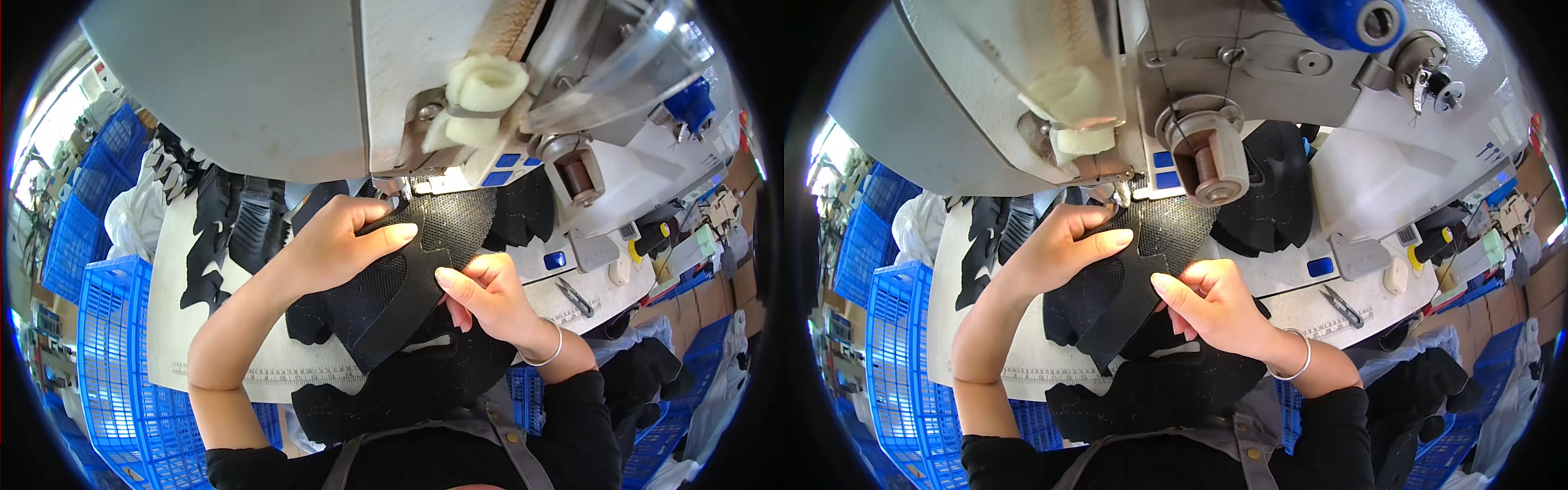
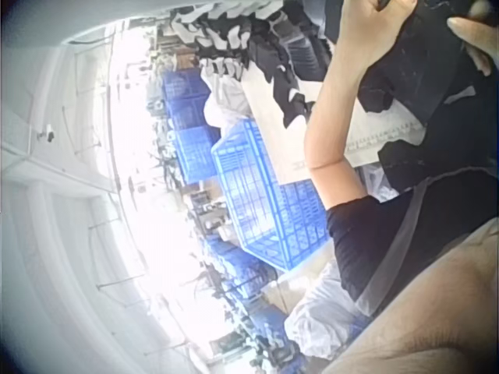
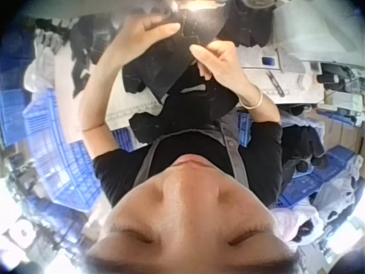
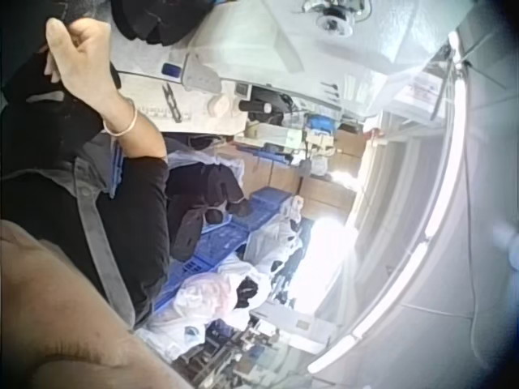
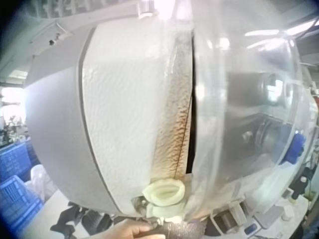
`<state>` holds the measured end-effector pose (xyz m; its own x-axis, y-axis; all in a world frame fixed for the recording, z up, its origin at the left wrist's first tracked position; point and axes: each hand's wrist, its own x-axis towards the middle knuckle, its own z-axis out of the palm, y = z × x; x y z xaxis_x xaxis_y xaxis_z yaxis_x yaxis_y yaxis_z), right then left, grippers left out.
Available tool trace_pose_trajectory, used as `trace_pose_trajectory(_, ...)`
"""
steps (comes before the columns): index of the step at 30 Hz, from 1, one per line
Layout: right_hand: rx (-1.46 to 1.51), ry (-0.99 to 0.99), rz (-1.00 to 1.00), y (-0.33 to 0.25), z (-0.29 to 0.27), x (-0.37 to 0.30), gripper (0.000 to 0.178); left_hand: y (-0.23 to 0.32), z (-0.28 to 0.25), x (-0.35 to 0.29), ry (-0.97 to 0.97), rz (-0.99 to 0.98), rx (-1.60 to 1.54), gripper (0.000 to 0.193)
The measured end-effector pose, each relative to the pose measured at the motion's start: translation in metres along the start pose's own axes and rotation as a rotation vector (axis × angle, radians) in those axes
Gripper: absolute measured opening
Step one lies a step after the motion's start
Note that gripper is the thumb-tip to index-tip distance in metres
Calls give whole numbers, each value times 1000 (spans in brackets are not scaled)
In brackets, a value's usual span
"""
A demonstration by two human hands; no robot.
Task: The person aligns fabric pieces onto shoe uppers and stitches them together using a sewing machine.
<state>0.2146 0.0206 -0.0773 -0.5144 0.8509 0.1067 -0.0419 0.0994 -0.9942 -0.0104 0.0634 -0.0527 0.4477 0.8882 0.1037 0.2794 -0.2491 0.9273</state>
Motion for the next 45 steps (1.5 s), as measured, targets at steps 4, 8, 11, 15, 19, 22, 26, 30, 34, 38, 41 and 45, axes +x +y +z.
trace_pose_trajectory(4,84,-15,39,0,11,0,41,10,-8,5,-55,-98,23,27)
trace_pose_trajectory(8,151,-45,25,-1,24,2,44,14,-18,11,-106,-157,-37,22)
trace_pose_trajectory(11,167,-44,40,-5,27,2,44,15,-19,12,-133,-206,-153,23)
trace_pose_trajectory(15,146,-13,-5,1,14,6,43,27,-7,7,-44,-350,-198,24)
trace_pose_trajectory(19,141,17,-13,0,4,11,39,26,1,3,27,-291,-270,24)
trace_pose_trajectory(22,71,28,-27,-3,0,15,40,21,5,2,104,-259,-449,22)
trace_pose_trajectory(26,43,97,-41,-3,-7,20,38,11,9,1,141,-183,-500,19)
trace_pose_trajectory(30,-9,127,-53,-5,-19,30,34,15,16,-3,187,-15,-149,20)
trace_pose_trajectory(34,-51,94,-73,-13,-22,33,35,17,15,-2,191,-12,-86,25)
trace_pose_trajectory(38,-88,78,-23,-19,-24,36,36,13,4,6,164,-121,-117,30)
trace_pose_trajectory(41,-147,59,-2,-26,-20,36,38,11,-6,8,150,-66,-106,27)
trace_pose_trajectory(45,-177,41,5,-29,-20,35,38,35,-11,1,151,-175,116,29)
